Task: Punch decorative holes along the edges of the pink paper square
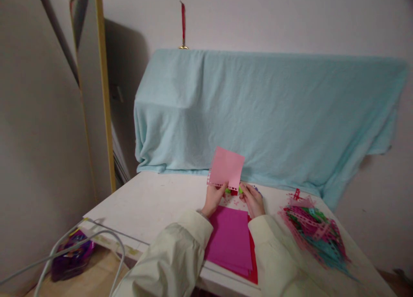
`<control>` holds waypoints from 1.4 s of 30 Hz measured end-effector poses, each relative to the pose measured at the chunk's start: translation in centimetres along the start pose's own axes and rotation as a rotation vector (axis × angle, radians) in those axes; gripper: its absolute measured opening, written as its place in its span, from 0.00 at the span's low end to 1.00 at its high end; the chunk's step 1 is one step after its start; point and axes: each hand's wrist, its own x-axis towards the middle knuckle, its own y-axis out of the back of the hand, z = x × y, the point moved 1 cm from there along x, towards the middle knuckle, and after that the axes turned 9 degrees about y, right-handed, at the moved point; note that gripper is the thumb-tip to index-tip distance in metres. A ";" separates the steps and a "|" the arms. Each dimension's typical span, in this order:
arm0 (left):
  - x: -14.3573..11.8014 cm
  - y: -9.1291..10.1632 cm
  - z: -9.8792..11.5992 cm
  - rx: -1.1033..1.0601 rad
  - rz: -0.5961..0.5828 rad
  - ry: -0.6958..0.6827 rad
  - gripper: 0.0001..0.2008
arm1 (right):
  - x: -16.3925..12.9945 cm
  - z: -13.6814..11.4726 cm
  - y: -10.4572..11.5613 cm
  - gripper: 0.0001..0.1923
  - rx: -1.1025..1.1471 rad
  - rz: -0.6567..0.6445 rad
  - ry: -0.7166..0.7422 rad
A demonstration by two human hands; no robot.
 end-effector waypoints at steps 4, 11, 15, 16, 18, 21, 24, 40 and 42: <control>0.0 0.0 0.0 0.004 0.029 0.009 0.18 | 0.1 0.0 0.1 0.16 0.003 0.037 0.014; -0.4 0.2 0.9 0.031 0.023 0.011 0.20 | 0.2 0.1 0.1 0.18 -0.011 0.056 0.003; -0.6 0.2 1.1 0.034 0.021 0.010 0.20 | 0.2 0.2 0.1 0.20 -0.031 0.077 -0.018; -0.6 0.2 1.2 0.036 0.019 0.007 0.20 | 0.2 0.1 0.1 0.20 -0.036 0.081 -0.021; -0.7 0.2 1.2 0.040 0.017 0.009 0.20 | 0.1 0.0 0.0 0.20 -0.043 0.078 -0.024; -0.7 0.2 1.2 0.043 0.011 0.022 0.21 | 0.1 -0.2 -0.1 0.21 -0.051 0.070 -0.023; -0.6 0.2 1.1 0.042 0.007 0.023 0.21 | 0.0 -0.3 -0.1 0.22 -0.053 0.054 -0.027; -0.4 0.4 1.1 0.125 0.009 0.021 0.25 | -0.3 -0.3 -0.7 0.19 -0.010 -0.047 -0.075; -0.4 0.5 1.2 0.127 0.014 0.021 0.25 | -0.3 -0.4 -0.6 0.17 -0.008 -0.048 -0.061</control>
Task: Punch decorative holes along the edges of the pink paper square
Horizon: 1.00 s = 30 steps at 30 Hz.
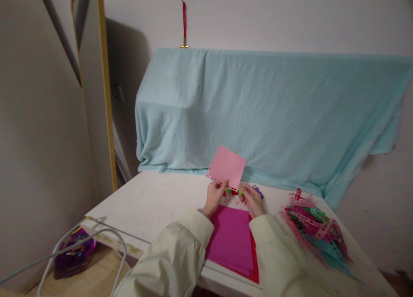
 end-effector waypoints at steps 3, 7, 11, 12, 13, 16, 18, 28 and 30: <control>0.0 0.0 0.1 -0.009 0.006 0.009 0.24 | 0.1 -0.2 0.1 0.18 -0.001 0.021 0.012; -0.1 0.0 0.2 -0.007 0.009 0.004 0.24 | 0.2 -0.3 0.2 0.19 0.001 0.043 0.018; -0.1 0.1 0.1 0.002 0.015 0.014 0.23 | 0.2 -0.1 0.3 0.19 0.010 0.076 0.028; -0.1 0.1 0.1 0.005 0.016 0.017 0.23 | 0.2 0.0 0.4 0.19 0.009 0.086 0.032; 0.0 0.1 0.0 0.010 0.017 0.019 0.23 | 0.3 0.0 0.4 0.19 0.007 0.093 0.035; 0.1 0.0 -0.1 0.015 0.017 0.019 0.24 | 0.3 0.0 0.5 0.20 -0.003 0.082 0.031; 0.1 -0.1 -0.3 0.014 0.016 0.017 0.24 | 0.3 -0.1 0.5 0.20 -0.012 0.070 0.028; 0.1 -0.4 -0.7 0.016 -0.069 0.014 0.24 | 0.1 0.2 0.3 0.19 -0.079 0.043 0.042; 0.1 -0.5 -0.8 0.022 -0.102 0.014 0.24 | 0.1 0.3 0.3 0.20 -0.083 0.021 0.014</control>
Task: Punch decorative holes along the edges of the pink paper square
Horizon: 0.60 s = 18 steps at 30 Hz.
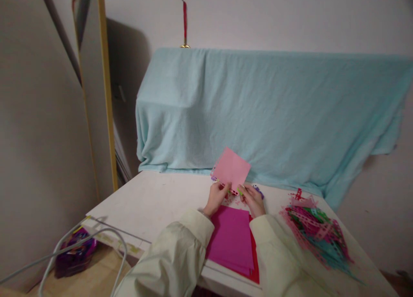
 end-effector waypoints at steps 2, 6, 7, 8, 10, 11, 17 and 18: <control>0.0 -0.1 -0.1 0.002 -0.040 -0.001 0.24 | 0.0 0.1 -0.1 0.21 0.015 -0.034 -0.031; -0.1 -0.3 -0.4 -0.025 -0.130 -0.017 0.24 | -0.2 0.1 -0.4 0.19 0.032 -0.101 -0.069; -0.1 -0.4 -0.4 -0.030 -0.140 -0.021 0.24 | -0.2 0.2 -0.5 0.18 0.033 -0.119 -0.071; -0.2 -0.4 -0.4 -0.032 -0.142 -0.023 0.24 | -0.2 0.2 -0.5 0.18 0.034 -0.135 -0.072; -0.2 -0.3 -0.4 -0.032 -0.137 -0.028 0.24 | -0.2 0.4 -0.5 0.18 0.031 -0.155 -0.067; -0.2 -0.3 -0.4 -0.031 -0.135 -0.032 0.24 | -0.1 0.5 -0.5 0.17 0.032 -0.160 -0.065; -0.3 0.1 0.0 0.001 -0.109 -0.057 0.26 | -0.1 0.5 -0.5 0.15 0.094 -0.211 -0.085; -0.3 0.1 0.1 -0.001 -0.100 -0.056 0.27 | -0.2 0.4 -0.5 0.14 0.100 -0.217 -0.089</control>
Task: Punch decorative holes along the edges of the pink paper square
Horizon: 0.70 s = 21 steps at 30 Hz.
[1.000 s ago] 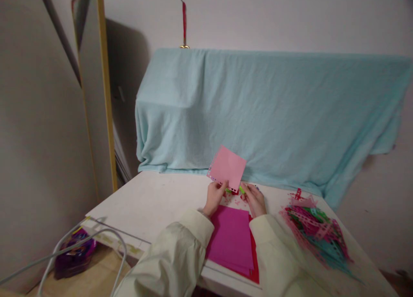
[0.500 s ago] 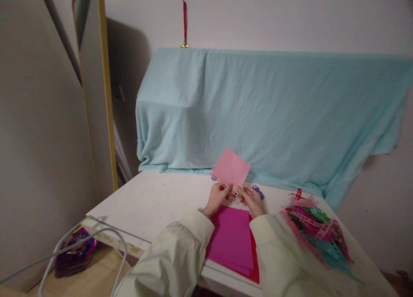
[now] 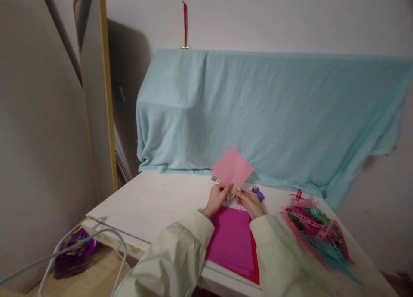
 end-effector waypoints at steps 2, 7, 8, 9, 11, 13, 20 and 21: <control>0.1 0.0 0.0 -0.033 0.012 0.010 0.27 | -0.1 -0.1 -0.1 0.14 0.013 -0.007 -0.008; 0.3 -0.1 -0.5 -0.177 -0.033 0.062 0.25 | -0.3 -0.5 -0.5 0.14 0.021 -0.046 -0.016; 0.4 -0.2 -0.6 -0.201 -0.040 0.071 0.24 | -0.3 -0.5 -0.6 0.14 0.020 -0.058 -0.013; 0.4 -0.2 -0.7 -0.224 -0.044 0.078 0.24 | -0.4 -0.6 -0.6 0.14 0.020 -0.069 -0.011; 0.5 -0.2 -0.9 -0.259 -0.053 0.090 0.22 | -0.4 -0.7 -0.7 0.14 0.017 -0.082 -0.012; 0.6 -0.2 -1.1 -0.277 -0.059 0.098 0.22 | -0.5 -0.7 -0.8 0.15 0.007 -0.085 -0.014; 0.7 -0.2 -1.4 -0.292 -0.060 0.111 0.21 | -0.5 -0.9 -0.7 0.16 -0.019 -0.088 -0.037; 0.7 -0.2 -1.4 -0.294 -0.062 0.110 0.21 | -0.5 -0.9 -0.8 0.16 -0.014 -0.088 -0.035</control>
